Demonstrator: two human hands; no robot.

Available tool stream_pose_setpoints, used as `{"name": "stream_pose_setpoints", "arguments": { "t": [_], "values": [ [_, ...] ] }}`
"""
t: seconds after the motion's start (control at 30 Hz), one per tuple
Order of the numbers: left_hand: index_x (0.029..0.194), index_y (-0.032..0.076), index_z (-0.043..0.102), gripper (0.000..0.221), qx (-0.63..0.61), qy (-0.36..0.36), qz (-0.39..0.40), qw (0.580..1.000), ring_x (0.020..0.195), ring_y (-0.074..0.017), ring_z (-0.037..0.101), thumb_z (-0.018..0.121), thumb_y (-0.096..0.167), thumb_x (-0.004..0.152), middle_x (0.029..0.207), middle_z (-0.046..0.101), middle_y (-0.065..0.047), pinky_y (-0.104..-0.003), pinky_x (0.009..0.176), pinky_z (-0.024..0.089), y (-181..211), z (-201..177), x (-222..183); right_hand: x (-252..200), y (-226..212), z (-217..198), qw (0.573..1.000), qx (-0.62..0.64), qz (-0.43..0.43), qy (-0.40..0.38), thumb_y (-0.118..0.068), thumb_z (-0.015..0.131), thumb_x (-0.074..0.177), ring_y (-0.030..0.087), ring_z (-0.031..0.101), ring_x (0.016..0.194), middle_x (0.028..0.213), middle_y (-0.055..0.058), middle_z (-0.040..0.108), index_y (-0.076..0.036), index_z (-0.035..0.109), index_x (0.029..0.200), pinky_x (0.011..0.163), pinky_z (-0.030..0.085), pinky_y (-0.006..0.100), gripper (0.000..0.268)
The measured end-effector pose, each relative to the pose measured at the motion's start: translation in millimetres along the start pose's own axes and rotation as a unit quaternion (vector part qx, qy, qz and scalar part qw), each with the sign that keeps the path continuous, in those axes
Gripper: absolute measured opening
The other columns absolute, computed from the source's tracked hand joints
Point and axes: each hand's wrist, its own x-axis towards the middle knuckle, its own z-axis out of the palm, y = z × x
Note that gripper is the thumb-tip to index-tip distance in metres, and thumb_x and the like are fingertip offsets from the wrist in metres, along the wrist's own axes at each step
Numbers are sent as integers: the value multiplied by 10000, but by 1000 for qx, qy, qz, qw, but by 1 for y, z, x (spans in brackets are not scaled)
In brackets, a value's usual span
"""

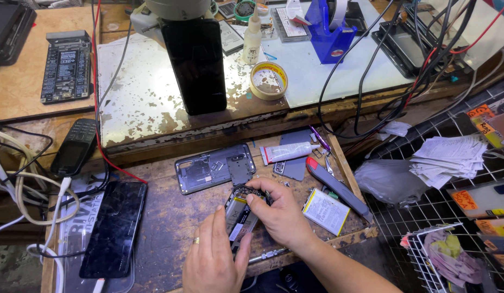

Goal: The person disassembles a mobile phone on a repair bench, removes internal components using a screwdriver, and tests the screen by turning the device on.

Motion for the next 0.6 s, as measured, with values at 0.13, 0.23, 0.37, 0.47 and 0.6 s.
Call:
{"name": "stream_pose_setpoints", "arguments": {
  "t": [0.13, 0.23, 0.37, 0.47, 0.6],
  "values": [
    [1323, -87, 515, 798, 2, -5, -5, 1000, 947, -376, 694, 852, 313, 720, 1144, 637, -227, -437, 723, 577, 0, -2, -1, 0, -1, 1, 1000, -5, 4, -13, -83, 626, 988, 56, 611, 895, 984, 10, 694, 25, 672, 1114, 801, 537, 238, 173],
    [1328, -75, 503, 840, -1, -18, -17, 1000, 961, -384, 688, 867, 332, 689, 1161, 633, -226, -440, 726, 571, 0, -4, 0, 1, 0, 2, 1000, -22, 11, -3, -80, 634, 990, 59, 604, 866, 957, 13, 694, 32, 685, 1106, 767, 534, 246, 169],
    [1379, -37, 474, 968, -19, -76, -66, 995, 937, -393, 680, 905, 375, 617, 1235, 610, -229, -449, 698, 564, -3, -6, 9, 6, 0, -1, 999, -21, 27, -27, -80, 622, 971, 49, 638, 871, 961, 1, 718, 24, 686, 1123, 782, 551, 237, 195],
    [1376, -42, 448, 1010, -20, -81, -40, 996, 953, -396, 678, 901, 391, 584, 1235, 585, -229, -444, 709, 568, -3, -8, 12, 7, 4, 0, 999, 0, 38, -22, -86, 623, 989, 49, 627, 845, 939, 5, 713, 33, 687, 1102, 756, 542, 239, 176],
    [1419, -15, 437, 1023, -29, -132, -59, 989, 923, -382, 677, 903, 358, 589, 1289, 578, -201, -441, 693, 566, -5, -8, 17, 8, 8, 2, 999, -28, 15, -15, -106, 613, 1013, 40, 612, 837, 920, 2, 707, 25, 683, 1075, 748, 535, 231, 161]
  ]
}}
